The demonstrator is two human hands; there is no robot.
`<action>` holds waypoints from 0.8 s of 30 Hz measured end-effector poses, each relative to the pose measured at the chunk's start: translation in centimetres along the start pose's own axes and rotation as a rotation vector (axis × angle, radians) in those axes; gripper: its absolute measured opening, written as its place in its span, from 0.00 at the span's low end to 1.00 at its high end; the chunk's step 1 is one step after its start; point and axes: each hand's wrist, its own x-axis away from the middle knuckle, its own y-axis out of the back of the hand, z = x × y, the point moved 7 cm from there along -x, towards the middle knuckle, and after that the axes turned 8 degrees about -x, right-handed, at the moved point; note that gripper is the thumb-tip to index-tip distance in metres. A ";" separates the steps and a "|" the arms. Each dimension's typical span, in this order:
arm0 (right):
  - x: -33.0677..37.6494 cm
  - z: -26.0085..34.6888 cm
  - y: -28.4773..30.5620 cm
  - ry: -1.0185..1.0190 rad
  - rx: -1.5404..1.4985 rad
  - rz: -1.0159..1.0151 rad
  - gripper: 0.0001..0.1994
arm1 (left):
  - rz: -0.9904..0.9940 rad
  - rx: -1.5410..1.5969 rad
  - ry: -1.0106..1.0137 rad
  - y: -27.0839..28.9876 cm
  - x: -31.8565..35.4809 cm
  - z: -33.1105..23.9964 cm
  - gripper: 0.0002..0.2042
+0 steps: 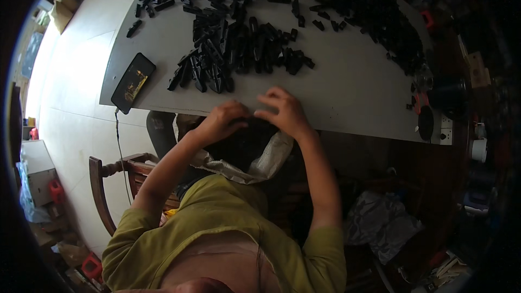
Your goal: Packaging small black plastic components into a white bag on a production table.
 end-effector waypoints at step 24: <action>-0.1 -5.8 4.1 -0.334 0.373 -0.668 0.13 | -0.406 -0.601 0.272 6.6 0.6 3.4 0.12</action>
